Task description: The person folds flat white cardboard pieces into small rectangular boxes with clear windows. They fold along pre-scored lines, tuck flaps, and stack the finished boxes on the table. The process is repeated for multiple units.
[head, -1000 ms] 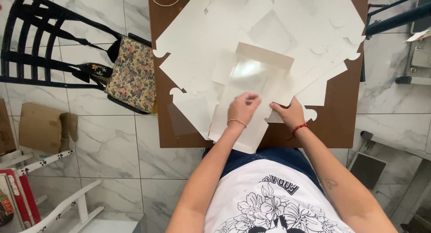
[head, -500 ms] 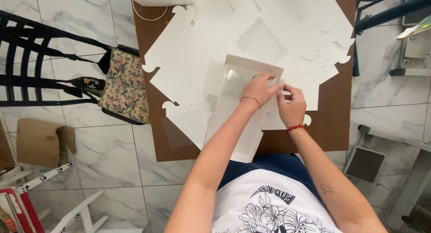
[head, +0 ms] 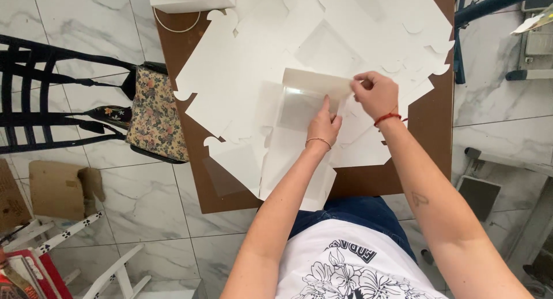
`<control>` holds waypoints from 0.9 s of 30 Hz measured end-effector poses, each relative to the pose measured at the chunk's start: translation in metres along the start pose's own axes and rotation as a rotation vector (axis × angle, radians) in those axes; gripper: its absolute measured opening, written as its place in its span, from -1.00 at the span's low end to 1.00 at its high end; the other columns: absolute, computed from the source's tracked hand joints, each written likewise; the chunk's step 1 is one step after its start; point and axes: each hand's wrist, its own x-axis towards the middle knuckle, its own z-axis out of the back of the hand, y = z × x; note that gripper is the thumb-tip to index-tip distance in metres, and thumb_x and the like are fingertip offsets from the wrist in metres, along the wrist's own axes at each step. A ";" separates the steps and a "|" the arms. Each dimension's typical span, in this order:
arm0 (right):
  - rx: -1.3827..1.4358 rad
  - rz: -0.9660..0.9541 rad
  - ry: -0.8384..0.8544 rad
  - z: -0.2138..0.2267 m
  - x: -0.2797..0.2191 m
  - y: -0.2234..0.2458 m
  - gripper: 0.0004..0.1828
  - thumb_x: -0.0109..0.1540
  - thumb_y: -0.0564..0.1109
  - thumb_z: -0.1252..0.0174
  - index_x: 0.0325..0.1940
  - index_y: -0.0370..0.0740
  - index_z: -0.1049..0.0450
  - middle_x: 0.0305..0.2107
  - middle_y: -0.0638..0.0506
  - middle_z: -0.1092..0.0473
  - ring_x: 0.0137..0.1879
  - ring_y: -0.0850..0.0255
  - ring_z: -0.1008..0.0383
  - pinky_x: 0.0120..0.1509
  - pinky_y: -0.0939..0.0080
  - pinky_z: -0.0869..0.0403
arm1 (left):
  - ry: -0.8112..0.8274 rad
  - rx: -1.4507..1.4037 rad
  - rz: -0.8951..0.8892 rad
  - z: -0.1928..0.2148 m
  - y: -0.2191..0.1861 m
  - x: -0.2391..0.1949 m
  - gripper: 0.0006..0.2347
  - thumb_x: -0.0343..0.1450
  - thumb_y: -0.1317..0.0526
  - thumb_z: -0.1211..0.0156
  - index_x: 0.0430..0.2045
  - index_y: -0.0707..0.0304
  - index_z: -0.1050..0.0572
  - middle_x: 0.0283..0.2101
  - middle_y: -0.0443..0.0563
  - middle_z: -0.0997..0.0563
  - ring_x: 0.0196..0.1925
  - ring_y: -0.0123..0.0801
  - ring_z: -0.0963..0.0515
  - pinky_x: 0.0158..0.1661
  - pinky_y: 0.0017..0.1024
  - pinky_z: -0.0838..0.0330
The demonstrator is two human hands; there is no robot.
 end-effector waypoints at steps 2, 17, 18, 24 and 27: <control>-0.007 -0.078 0.038 -0.002 0.018 -0.013 -0.83 0.02 -0.03 -0.15 -0.32 -0.03 -0.44 -0.64 0.17 -0.38 -0.56 0.43 -0.40 -0.45 0.52 -0.37 | -0.034 -0.028 -0.039 -0.015 0.030 0.026 -0.55 0.28 0.20 0.10 0.08 0.14 -0.09 -0.12 0.06 -0.48 -0.02 -0.14 -0.42 -0.02 -0.20 -0.29; 0.411 -0.373 0.218 0.025 -0.001 0.048 -0.72 0.03 -0.22 -0.17 -0.24 -0.42 -0.36 -0.46 -0.13 -0.35 -0.37 0.25 -0.47 -0.25 0.40 -0.54 | -0.164 -0.012 0.057 -0.022 0.031 0.047 -0.80 0.21 -0.03 -0.02 -0.39 -0.17 -0.48 -0.42 -0.23 -0.56 -0.20 -0.28 -0.52 -0.18 -0.33 -0.41; 0.403 -0.354 0.220 0.026 -0.004 0.053 -0.74 0.04 -0.23 -0.15 -0.24 -0.43 -0.36 -0.46 -0.15 -0.35 -0.37 0.23 -0.47 -0.25 0.39 -0.54 | -0.184 -0.016 0.076 -0.021 0.031 0.047 -0.81 0.20 -0.01 -0.04 -0.41 -0.15 -0.49 -0.43 -0.23 -0.56 -0.21 -0.28 -0.52 -0.19 -0.32 -0.41; 0.237 -0.201 0.248 0.023 -0.009 0.038 -0.82 0.07 -0.19 -0.17 -0.29 -0.30 -0.41 -0.51 -0.06 -0.36 -0.44 0.28 -0.45 -0.28 0.45 -0.50 | -0.092 -0.436 0.122 -0.025 0.040 0.056 -0.83 0.20 0.19 -0.08 -0.42 0.19 -0.50 -0.41 0.09 -0.54 -0.43 -0.24 -0.56 -0.48 -0.42 -0.51; 0.145 -0.130 0.277 0.020 -0.007 0.026 -0.83 0.06 -0.20 -0.20 -0.31 -0.28 -0.41 -0.53 -0.06 -0.38 -0.44 0.26 -0.45 -0.29 0.43 -0.47 | -0.040 -0.632 0.183 -0.020 0.029 0.047 -0.74 0.22 0.23 -0.12 -0.26 0.31 -0.43 -0.28 0.21 -0.50 -0.31 -0.15 -0.53 -0.34 -0.30 -0.48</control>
